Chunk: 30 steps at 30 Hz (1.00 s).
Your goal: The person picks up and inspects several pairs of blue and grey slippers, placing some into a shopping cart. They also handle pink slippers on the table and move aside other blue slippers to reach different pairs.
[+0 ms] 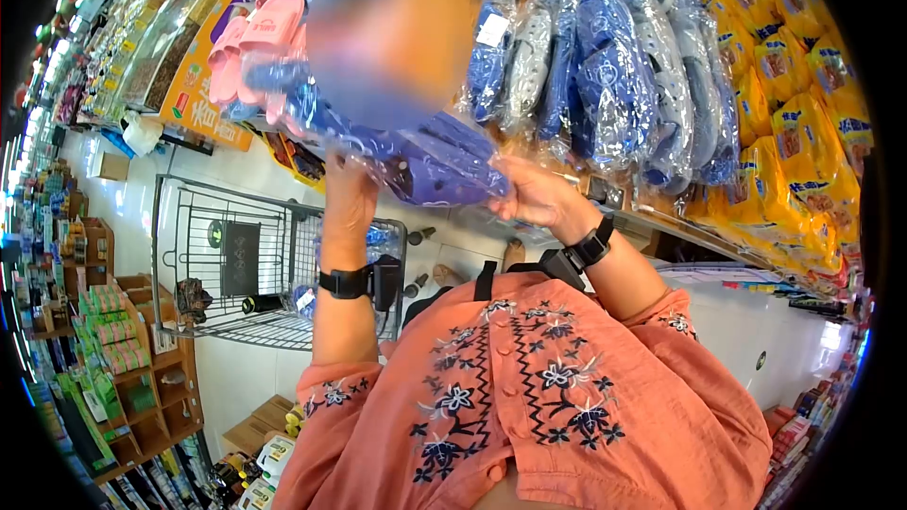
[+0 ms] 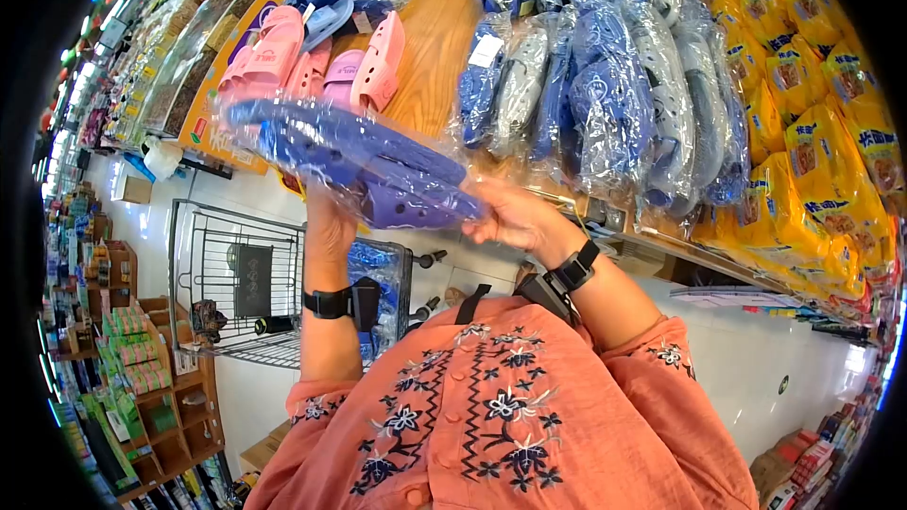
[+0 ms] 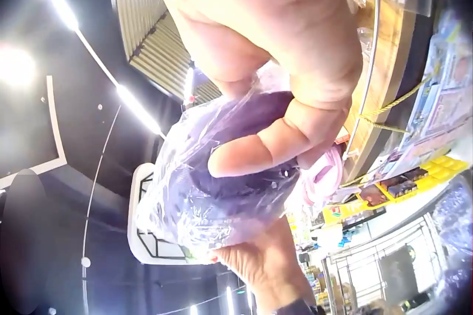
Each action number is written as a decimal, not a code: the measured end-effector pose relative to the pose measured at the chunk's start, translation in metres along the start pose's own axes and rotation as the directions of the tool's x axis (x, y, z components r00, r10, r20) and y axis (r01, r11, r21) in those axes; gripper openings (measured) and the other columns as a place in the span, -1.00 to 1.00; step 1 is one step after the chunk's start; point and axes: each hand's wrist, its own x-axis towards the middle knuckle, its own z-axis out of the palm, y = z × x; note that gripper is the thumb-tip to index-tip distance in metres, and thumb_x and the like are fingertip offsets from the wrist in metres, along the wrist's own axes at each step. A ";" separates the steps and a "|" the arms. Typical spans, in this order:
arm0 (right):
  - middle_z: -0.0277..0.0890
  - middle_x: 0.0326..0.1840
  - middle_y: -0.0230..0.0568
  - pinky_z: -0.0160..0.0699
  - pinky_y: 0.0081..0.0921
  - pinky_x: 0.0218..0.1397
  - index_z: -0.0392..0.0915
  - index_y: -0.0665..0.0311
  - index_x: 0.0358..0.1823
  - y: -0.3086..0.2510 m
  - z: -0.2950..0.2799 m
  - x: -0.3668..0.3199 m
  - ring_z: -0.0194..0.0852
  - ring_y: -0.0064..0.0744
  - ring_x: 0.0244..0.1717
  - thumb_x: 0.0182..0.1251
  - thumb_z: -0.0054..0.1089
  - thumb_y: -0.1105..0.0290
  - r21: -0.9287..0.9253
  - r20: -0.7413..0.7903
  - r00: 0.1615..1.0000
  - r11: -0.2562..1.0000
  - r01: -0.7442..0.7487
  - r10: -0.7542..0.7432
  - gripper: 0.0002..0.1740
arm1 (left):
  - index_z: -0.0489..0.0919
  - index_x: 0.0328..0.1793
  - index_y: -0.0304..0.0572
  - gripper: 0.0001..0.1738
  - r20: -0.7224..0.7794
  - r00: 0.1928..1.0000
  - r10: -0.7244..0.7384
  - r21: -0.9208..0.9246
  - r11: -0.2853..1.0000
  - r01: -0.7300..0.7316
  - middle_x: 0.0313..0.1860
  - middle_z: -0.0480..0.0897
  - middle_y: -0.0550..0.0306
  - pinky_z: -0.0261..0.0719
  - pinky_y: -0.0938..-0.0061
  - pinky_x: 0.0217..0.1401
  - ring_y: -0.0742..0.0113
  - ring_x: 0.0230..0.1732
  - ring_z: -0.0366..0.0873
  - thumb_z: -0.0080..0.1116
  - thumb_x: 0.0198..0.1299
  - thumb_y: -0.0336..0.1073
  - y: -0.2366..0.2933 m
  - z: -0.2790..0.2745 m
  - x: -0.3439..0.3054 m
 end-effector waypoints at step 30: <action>0.48 0.31 -0.08 0.47 -0.41 0.37 0.17 0.44 0.55 -0.028 0.018 -0.050 0.48 -0.39 0.26 0.30 0.44 0.20 -0.692 -0.213 0.781 0.655 0.303 -0.587 -0.09 | 0.36 0.53 -0.27 -0.24 0.205 0.893 -0.400 0.138 0.916 0.378 0.36 0.57 -0.06 0.58 0.23 0.39 0.16 0.30 0.59 0.00 0.53 0.23 -0.057 0.117 0.028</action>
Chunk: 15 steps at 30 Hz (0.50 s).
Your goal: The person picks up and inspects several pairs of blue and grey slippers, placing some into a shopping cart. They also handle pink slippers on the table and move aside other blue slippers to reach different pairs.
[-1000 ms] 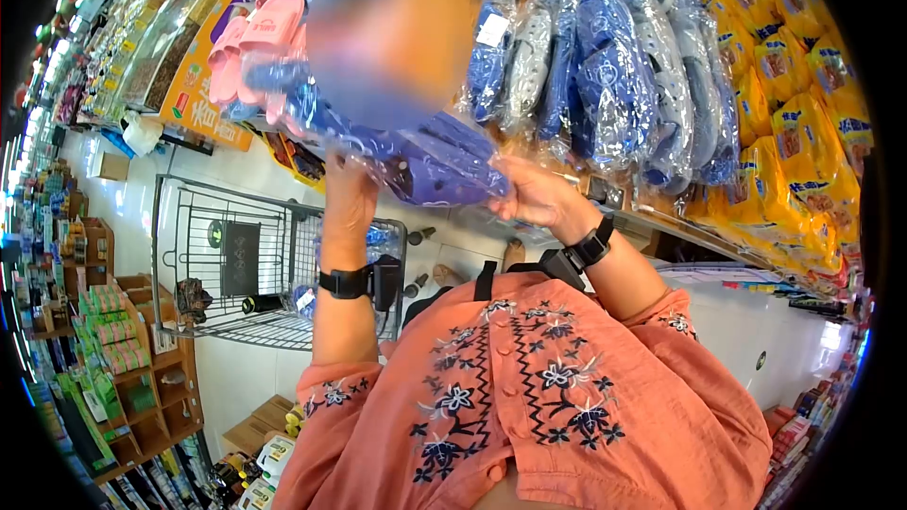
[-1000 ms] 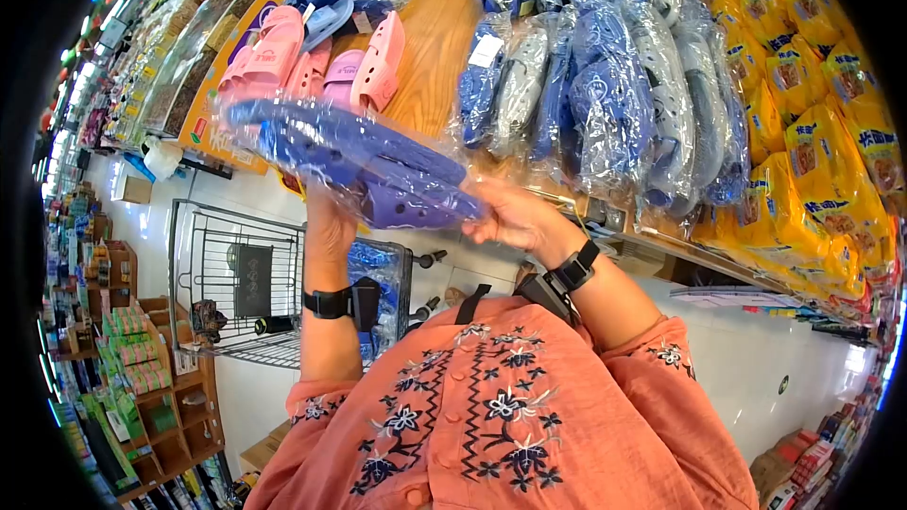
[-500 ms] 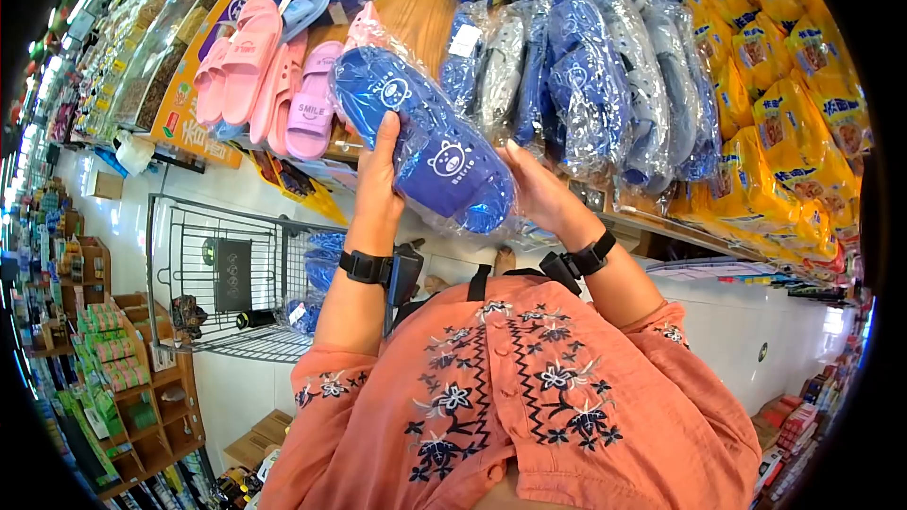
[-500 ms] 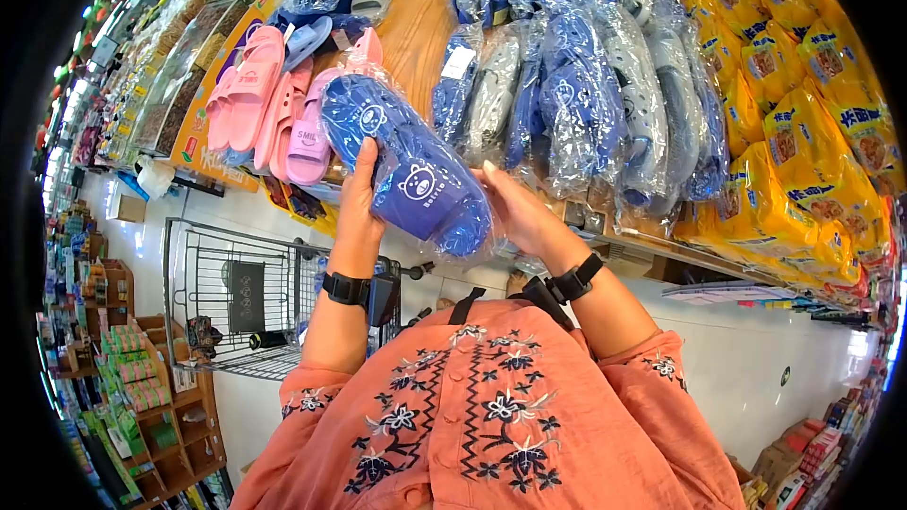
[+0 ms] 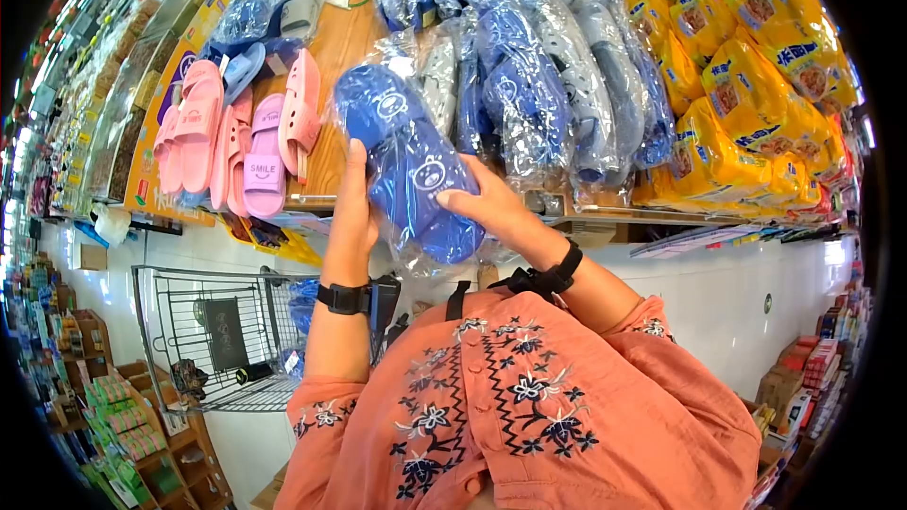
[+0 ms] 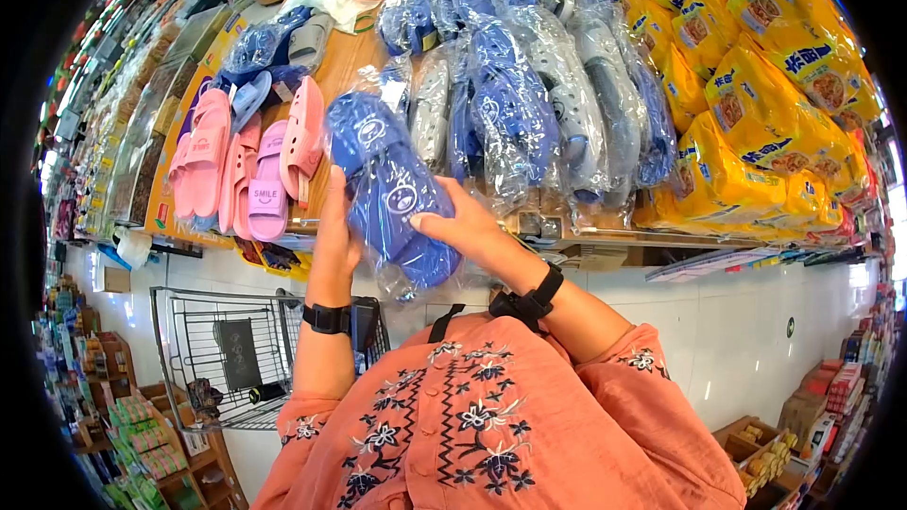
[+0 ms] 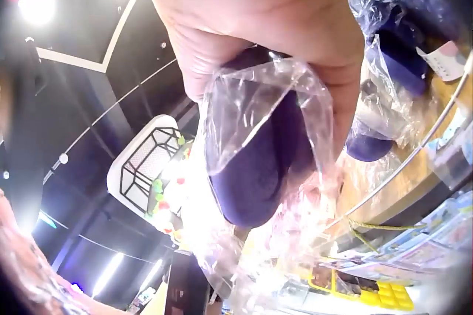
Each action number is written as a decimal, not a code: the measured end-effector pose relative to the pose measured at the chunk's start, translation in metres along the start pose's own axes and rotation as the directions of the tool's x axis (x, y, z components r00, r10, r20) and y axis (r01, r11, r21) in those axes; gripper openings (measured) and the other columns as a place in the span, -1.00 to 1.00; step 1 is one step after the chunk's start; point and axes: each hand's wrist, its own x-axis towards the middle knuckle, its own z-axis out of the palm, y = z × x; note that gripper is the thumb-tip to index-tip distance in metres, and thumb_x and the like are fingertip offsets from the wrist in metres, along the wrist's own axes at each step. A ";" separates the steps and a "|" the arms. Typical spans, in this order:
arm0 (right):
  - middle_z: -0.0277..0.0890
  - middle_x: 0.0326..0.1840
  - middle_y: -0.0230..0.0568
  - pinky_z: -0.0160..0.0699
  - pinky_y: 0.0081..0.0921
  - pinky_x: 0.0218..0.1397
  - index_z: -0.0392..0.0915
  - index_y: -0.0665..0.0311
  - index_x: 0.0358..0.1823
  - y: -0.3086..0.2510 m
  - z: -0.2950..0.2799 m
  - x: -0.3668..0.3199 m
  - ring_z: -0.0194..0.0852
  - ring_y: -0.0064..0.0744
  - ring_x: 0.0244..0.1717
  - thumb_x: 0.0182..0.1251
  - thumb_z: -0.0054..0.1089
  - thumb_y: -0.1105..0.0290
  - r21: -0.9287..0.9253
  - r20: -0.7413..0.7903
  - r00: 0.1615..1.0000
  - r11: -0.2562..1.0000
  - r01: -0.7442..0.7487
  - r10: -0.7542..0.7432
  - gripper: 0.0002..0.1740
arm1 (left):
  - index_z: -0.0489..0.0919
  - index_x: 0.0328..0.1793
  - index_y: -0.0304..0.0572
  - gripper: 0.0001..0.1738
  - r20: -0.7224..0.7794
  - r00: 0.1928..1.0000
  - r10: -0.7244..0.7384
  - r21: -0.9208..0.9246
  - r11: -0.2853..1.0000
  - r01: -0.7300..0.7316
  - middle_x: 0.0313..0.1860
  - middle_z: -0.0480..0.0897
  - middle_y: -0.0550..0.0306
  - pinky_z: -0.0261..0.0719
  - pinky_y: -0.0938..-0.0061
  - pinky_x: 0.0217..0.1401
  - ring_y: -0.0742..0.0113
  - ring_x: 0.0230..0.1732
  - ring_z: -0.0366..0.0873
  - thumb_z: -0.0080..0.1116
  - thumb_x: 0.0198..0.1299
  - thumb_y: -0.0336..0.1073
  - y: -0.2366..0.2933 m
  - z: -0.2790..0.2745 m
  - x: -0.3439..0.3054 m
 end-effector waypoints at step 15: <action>0.27 0.38 0.58 0.47 -0.07 0.36 0.01 0.64 0.55 -0.034 -0.018 0.048 0.42 0.44 0.32 0.35 0.31 0.22 -0.683 -0.283 0.789 0.692 0.233 -0.546 -0.05 | -0.01 0.67 -0.58 0.07 0.162 0.938 0.305 0.736 0.596 -0.321 0.61 0.13 -0.56 0.06 0.08 0.67 -0.31 0.62 0.13 0.14 0.44 0.19 -0.048 0.027 0.088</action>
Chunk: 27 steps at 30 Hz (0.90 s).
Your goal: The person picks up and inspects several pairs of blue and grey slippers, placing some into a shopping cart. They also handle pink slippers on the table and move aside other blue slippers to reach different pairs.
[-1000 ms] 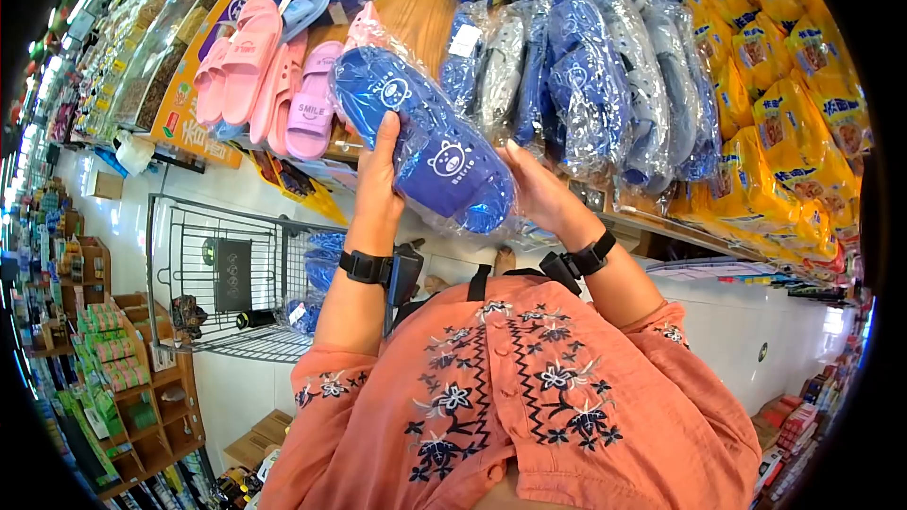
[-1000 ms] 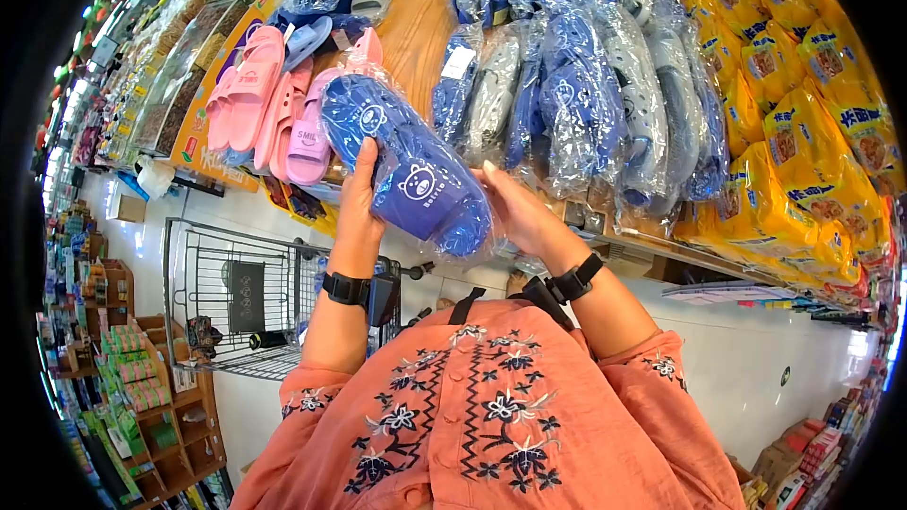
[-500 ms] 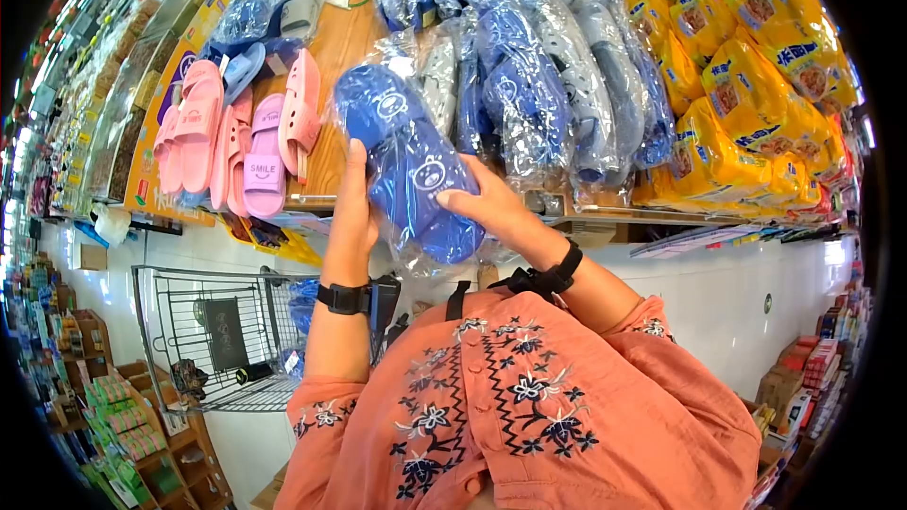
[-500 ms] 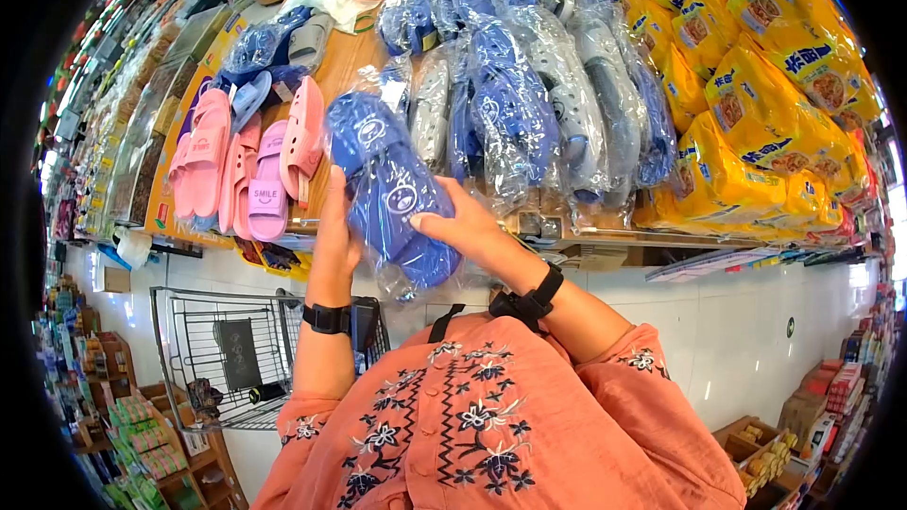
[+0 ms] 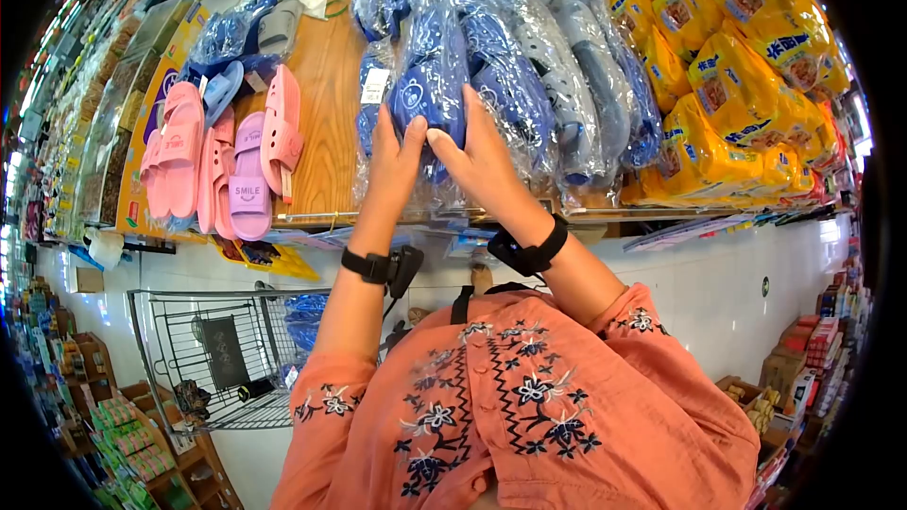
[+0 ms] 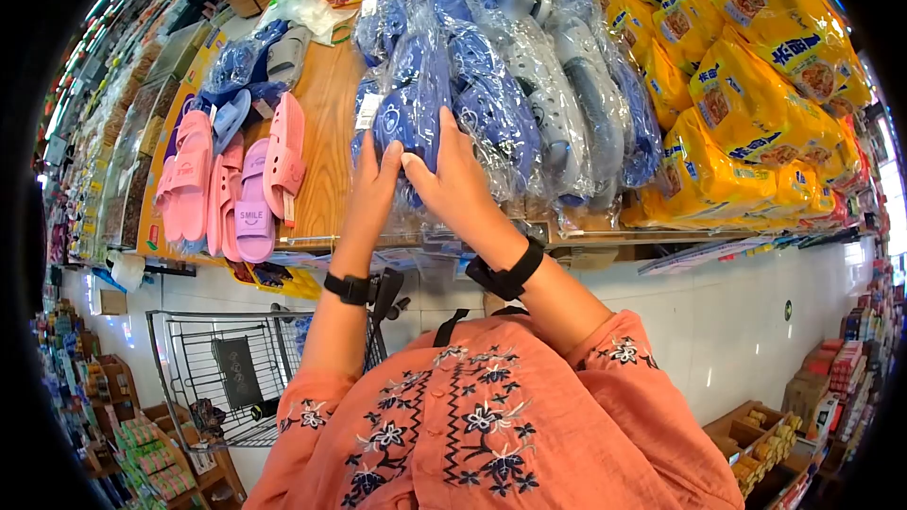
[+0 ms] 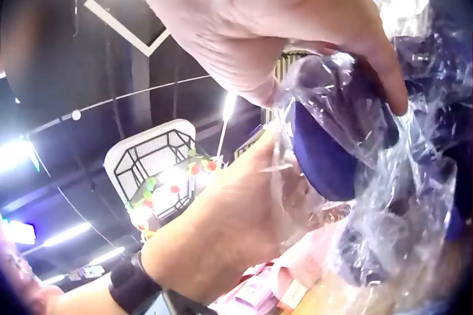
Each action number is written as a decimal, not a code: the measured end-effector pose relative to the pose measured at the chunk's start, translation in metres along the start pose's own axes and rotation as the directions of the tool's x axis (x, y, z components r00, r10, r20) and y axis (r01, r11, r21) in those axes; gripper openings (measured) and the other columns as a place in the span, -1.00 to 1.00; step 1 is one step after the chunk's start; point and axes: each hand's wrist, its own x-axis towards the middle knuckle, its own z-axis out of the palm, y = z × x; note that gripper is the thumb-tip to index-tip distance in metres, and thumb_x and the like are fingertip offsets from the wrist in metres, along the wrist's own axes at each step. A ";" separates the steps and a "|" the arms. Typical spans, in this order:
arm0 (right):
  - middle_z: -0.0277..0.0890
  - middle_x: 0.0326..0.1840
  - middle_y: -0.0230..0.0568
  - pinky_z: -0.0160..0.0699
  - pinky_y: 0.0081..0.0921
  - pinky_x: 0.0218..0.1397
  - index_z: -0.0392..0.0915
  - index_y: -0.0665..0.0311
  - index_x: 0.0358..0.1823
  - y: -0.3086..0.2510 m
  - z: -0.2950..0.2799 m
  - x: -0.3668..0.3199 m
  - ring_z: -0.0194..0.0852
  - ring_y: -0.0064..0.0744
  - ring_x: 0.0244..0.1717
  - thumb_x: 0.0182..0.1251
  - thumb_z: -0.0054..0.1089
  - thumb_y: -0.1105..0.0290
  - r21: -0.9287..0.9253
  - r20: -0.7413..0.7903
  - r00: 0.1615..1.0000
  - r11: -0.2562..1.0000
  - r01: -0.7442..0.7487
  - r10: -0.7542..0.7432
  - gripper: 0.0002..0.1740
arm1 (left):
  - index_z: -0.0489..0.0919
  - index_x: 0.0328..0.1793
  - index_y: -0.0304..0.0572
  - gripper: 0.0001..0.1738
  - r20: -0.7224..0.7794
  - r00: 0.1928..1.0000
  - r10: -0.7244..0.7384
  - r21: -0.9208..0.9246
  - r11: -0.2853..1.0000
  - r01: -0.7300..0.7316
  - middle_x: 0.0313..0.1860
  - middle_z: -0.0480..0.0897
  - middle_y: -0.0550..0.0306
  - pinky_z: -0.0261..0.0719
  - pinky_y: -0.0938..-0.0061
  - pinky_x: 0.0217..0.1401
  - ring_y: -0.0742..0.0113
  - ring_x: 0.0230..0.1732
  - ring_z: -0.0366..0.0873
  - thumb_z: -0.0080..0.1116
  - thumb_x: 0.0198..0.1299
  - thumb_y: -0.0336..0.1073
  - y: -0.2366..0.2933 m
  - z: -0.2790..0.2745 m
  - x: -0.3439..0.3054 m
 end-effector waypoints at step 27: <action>0.43 0.36 0.16 0.55 -0.18 0.32 0.48 0.39 0.24 -0.073 0.012 -0.028 0.54 0.17 0.28 0.28 0.28 0.54 0.180 0.331 0.851 0.912 0.368 -0.408 -0.52 | 0.43 0.40 -0.37 -0.46 -0.284 0.949 0.140 0.190 0.978 -0.087 0.19 0.60 -0.21 0.56 0.20 0.21 -0.01 0.17 0.60 0.21 0.48 -0.13 -0.001 -0.053 -0.067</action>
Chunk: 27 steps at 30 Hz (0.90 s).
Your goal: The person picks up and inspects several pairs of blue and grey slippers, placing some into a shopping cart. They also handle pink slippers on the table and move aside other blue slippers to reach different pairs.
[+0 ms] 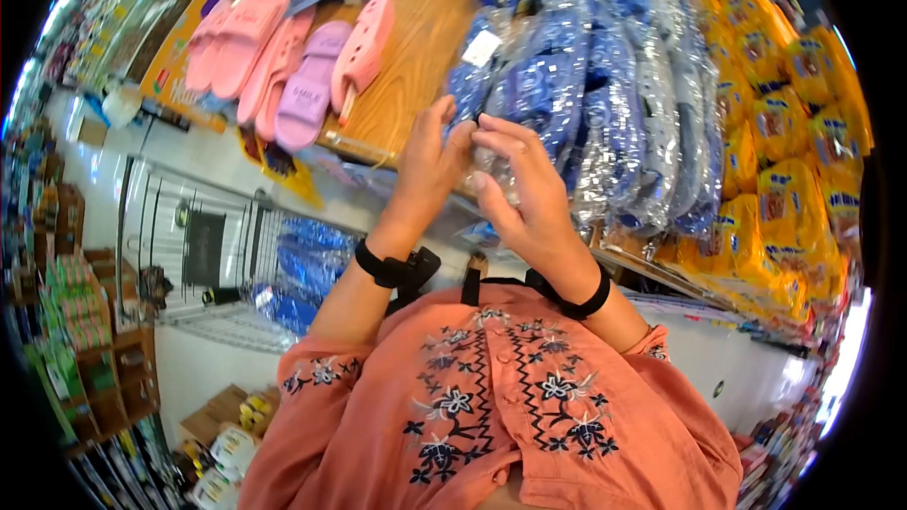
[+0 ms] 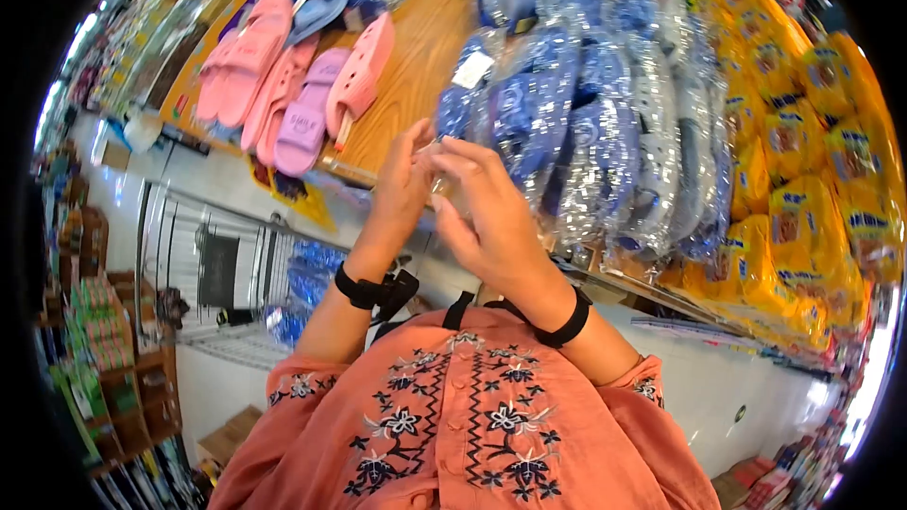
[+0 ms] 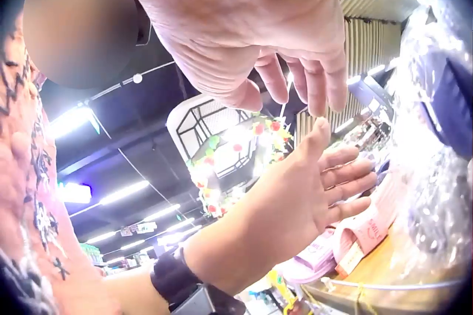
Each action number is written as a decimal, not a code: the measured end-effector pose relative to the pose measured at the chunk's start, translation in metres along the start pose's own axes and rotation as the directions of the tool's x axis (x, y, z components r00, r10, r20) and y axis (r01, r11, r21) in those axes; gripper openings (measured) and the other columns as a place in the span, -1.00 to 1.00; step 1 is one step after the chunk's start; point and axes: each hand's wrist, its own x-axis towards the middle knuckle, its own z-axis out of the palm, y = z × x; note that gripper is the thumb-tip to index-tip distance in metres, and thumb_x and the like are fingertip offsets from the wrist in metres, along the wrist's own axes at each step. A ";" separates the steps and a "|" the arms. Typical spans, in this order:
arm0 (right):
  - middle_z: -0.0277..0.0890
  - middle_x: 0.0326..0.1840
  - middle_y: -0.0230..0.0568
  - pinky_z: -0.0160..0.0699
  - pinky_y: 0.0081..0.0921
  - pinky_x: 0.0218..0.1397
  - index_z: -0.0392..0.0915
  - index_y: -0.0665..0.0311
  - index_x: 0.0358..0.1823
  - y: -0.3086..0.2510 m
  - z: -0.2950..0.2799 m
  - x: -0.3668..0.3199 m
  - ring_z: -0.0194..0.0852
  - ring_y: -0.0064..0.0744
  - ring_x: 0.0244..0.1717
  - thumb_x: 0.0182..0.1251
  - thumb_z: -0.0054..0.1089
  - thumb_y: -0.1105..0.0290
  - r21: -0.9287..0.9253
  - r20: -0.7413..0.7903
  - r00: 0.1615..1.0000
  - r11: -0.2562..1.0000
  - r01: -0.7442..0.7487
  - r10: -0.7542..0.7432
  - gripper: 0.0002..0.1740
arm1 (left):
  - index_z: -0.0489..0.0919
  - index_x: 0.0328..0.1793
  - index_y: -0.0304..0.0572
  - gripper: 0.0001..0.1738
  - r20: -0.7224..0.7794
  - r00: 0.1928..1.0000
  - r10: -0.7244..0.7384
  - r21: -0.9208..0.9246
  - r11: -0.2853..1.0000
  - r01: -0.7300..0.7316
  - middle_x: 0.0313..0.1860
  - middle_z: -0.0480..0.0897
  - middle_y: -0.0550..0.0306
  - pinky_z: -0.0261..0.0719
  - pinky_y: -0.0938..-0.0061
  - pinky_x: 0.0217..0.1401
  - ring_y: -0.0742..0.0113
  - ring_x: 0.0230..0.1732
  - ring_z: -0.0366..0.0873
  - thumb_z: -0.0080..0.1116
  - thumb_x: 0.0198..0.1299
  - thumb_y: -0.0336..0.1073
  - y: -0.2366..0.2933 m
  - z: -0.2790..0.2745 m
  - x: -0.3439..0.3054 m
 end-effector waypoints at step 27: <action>0.64 -0.05 -0.18 0.64 -0.50 0.00 0.51 0.39 0.18 0.032 0.204 -0.048 0.66 -0.48 -0.11 0.56 0.11 0.30 -0.013 0.858 0.344 0.686 -0.728 0.381 -0.66 | 0.50 0.10 -0.81 -0.15 -0.731 0.150 -0.666 0.245 -0.051 0.968 0.10 0.64 -0.57 0.56 -0.01 0.31 -0.44 0.18 0.60 0.29 0.22 0.12 -0.314 -0.278 -0.416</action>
